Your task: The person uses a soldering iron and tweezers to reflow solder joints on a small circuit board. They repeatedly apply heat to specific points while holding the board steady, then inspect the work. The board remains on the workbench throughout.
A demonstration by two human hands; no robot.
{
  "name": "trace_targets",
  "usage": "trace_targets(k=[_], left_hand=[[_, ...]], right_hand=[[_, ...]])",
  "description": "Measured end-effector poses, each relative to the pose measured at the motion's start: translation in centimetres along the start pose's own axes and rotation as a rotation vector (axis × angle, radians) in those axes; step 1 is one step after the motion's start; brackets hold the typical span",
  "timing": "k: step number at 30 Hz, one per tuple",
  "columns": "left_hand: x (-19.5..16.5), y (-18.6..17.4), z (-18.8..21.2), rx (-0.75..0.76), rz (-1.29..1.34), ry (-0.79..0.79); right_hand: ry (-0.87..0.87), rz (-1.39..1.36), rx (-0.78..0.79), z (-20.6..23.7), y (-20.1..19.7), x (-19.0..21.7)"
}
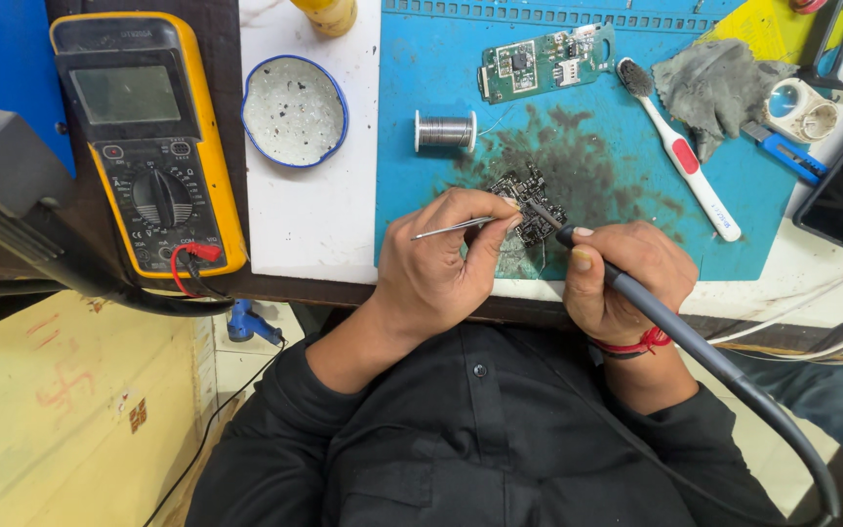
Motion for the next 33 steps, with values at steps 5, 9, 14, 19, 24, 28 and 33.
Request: trace_targets(k=[5,9,14,19,24,28,33], left_hand=[[-0.15,0.03,-0.04,0.0,-0.013,0.028],[0.4,0.2,0.23,0.014,0.026,-0.033],[0.24,0.03,-0.02,0.001,0.017,-0.025],[0.23,0.07,0.04,0.005,0.015,-0.028],[0.22,0.11,0.03,0.004,0.015,-0.023],[0.15,0.09,0.1,0.002,0.013,-0.015],[-0.32,-0.04,-0.06,-0.005,-0.034,0.041]], right_hand=[[-0.001,0.023,0.004,-0.03,-0.01,0.11],[0.017,0.005,0.002,0.04,-0.1,-0.06],[0.002,0.014,-0.015,-0.03,-0.07,0.01],[0.01,0.037,-0.011,-0.09,-0.06,0.08],[0.009,0.032,-0.002,-0.09,-0.06,0.12],[0.018,0.024,0.002,-0.07,-0.02,0.02],[0.004,0.024,-0.01,-0.1,-0.05,0.11]])
Point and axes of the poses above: each hand's wrist, its own z-axis away from the middle knuckle, its own y-axis out of the palm, x = y × z, the point moved 10 cm from there along -z, towards the middle knuckle, and after that the axes turned 11 degrees about y, right-handed, at the moved point
